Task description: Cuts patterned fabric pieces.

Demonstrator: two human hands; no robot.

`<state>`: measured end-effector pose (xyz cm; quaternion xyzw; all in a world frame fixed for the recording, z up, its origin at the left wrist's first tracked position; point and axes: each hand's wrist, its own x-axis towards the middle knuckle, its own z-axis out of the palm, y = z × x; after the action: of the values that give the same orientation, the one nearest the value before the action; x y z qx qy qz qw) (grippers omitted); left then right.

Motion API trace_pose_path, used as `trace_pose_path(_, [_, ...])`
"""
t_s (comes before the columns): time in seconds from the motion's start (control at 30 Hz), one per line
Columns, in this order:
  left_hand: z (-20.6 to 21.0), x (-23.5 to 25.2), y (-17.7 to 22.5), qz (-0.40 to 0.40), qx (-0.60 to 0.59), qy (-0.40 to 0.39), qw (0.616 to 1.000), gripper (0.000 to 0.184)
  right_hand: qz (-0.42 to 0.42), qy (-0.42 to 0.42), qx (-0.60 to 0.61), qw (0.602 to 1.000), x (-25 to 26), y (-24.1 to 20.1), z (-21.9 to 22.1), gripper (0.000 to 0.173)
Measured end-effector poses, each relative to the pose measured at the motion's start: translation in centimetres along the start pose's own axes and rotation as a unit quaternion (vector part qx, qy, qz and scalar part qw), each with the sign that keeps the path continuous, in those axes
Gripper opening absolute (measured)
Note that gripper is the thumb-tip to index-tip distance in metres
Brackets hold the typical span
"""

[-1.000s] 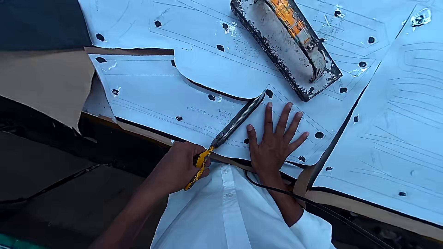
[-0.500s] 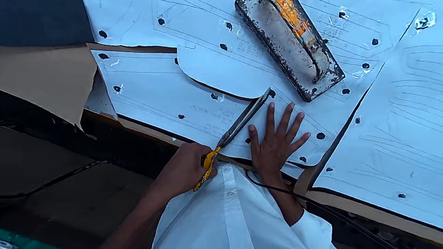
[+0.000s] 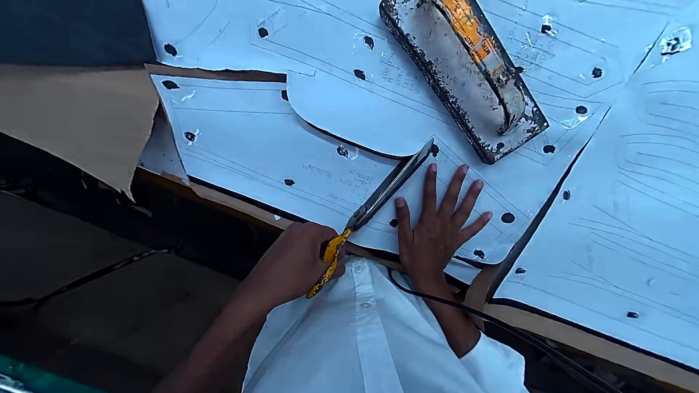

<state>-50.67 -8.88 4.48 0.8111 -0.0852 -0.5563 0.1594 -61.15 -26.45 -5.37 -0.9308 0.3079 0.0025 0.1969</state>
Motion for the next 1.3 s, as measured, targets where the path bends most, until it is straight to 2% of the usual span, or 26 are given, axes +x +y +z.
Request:
trace_pose_path(0.17, [-0.2, 0.3, 0.2, -0.009, 0.008, 0.012, 1.0, 0.009, -0.001, 0.002, 0.0, 1.0, -0.1, 0.0, 0.0, 0.07])
trace_pose_path(0.53, [0.7, 0.4, -0.4, 0.007, -0.07, 0.008, 0.997, 0.009, 0.001, -0.008, -0.012, 1.0, 0.0, 0.0, -0.2, 0.07])
trace_pose_path(0.73, [1.1, 0.2, -0.3, 0.041, -0.041, 0.031, 0.998, 0.011, 0.0, -0.007, -0.011, 1.0, 0.0, 0.0, -0.1, 0.071])
trace_pose_path(1.3, [2.8, 0.4, 0.2, 0.029, -0.055, 0.044, 0.997, 0.011, -0.002, 0.003, 0.001, 1.0, -0.1, 0.0, -0.1, 0.069])
